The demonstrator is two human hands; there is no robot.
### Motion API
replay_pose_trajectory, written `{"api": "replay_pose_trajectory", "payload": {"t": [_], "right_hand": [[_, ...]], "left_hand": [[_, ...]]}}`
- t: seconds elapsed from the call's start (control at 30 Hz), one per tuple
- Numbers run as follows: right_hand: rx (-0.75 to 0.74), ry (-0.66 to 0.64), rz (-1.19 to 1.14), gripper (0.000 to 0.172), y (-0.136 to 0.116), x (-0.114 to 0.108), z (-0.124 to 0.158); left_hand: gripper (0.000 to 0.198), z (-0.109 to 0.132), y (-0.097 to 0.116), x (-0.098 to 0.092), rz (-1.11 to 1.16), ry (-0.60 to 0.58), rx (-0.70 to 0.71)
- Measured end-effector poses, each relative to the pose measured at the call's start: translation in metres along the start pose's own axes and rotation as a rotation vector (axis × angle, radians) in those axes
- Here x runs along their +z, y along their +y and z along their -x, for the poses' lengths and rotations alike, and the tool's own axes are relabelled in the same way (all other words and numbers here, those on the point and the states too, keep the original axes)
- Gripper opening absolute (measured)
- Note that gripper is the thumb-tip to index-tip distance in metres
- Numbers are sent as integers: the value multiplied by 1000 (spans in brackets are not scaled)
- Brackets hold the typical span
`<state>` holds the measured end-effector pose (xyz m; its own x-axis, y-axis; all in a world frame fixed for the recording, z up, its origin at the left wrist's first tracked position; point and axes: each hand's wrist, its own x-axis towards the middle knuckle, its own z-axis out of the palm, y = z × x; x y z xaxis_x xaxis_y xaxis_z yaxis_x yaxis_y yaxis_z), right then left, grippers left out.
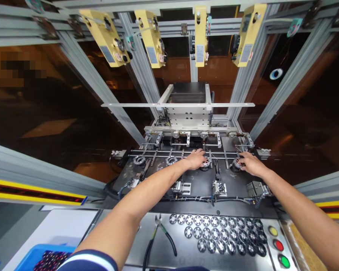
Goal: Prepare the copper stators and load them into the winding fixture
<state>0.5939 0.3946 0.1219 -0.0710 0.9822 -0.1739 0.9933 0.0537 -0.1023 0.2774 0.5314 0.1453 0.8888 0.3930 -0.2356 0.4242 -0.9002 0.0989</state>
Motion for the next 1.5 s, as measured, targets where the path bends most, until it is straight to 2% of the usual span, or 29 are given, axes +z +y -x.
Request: {"api": "replay_pose_trajectory", "payload": {"t": [0.27,0.4,0.5,0.67,0.8,0.87,1.0,1.2,1.5], "right_hand": [[-41,-51,31,26,9,-1,-7],[-74,-68,40,25,15,1,-10],[-96,-67,35,24,19,3,-10],[-107,-50,24,23,26,8,-13],[-126,-32,21,23,30,10,-15],[-135,-24,22,24,31,9,-16],[-141,-29,25,24,33,8,-18],[-122,-38,8,21,34,8,-21],[-89,45,-53,17,31,7,-18]], "left_hand": [[34,0,1,-9,104,66,-11],[22,14,13,-21,222,193,-16],[17,42,31,-37,334,345,24],[9,110,67,-61,462,654,49],[24,151,88,-69,528,1061,195],[32,163,94,-71,543,1151,266],[39,179,98,-74,605,1179,289],[40,189,95,-68,638,1143,292],[43,203,94,-59,647,1144,231]]}}
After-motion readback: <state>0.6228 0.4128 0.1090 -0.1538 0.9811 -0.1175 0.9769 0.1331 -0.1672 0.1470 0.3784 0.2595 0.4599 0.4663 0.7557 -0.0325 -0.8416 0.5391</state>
